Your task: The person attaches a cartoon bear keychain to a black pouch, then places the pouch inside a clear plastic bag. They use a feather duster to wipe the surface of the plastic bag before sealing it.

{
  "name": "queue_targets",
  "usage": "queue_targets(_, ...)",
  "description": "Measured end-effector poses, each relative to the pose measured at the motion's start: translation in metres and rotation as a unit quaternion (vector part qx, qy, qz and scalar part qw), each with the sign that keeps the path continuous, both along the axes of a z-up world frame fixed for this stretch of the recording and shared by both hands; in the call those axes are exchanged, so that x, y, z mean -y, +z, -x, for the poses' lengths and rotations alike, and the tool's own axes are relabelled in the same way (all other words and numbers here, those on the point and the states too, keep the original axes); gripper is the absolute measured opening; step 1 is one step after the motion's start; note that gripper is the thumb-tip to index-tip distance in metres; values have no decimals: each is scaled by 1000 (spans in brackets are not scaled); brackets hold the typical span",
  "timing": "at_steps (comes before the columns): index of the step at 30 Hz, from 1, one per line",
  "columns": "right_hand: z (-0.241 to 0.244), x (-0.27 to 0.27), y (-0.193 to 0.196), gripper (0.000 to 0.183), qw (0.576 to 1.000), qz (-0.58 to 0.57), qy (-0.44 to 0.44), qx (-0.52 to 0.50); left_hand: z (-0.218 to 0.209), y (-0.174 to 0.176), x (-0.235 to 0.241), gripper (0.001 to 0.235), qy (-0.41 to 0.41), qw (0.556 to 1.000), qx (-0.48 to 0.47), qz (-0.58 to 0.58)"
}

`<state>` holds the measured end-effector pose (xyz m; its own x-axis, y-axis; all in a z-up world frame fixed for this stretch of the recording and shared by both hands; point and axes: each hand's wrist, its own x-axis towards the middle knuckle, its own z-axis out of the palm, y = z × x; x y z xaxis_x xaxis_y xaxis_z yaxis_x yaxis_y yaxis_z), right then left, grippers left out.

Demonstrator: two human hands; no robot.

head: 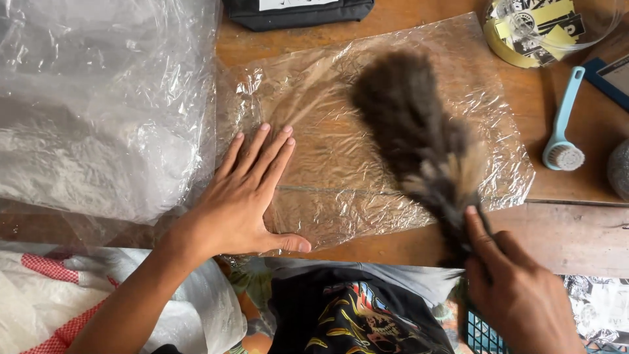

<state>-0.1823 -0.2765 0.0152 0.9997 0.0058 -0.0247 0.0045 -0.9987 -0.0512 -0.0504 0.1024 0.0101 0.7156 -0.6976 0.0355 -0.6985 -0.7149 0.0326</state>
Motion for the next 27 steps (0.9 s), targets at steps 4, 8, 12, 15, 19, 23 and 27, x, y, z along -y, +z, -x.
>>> queue_targets(4, -8, 20, 6, 75, 998, 42, -46, -1, -1, -2, -1, 154, -5, 1000, 8, -22)
queue_targets(8, -15, 25, 8, 75, 993, 72, -93, -10, -1, -2, -1, 154, -6, 1000, 9, -20)
queue_targets(12, 0, 14, 9, 67, 994, 13, -24, 109, 0, -2, -1, 157, -3, 1000, 21, -23)
queue_targets(15, 16, -2, 14, 67, 990, -90, 67, 84, 2, -1, 0, 158, -2, 1000, 20, -22)
queue_targets(19, 24, -16, -2, 67, 972, -122, 199, -38, -1, 0, 1, 153, -13, 1000, -23, -12)
queue_targets(23, 26, -4, -8, 64, 985, -79, 151, 10, -1, 0, 2, 154, -5, 1000, -18, -25)
queue_targets(27, 20, 13, -2, 73, 999, -20, 43, 26, 1, 5, 3, 161, -3, 1000, -26, -16)
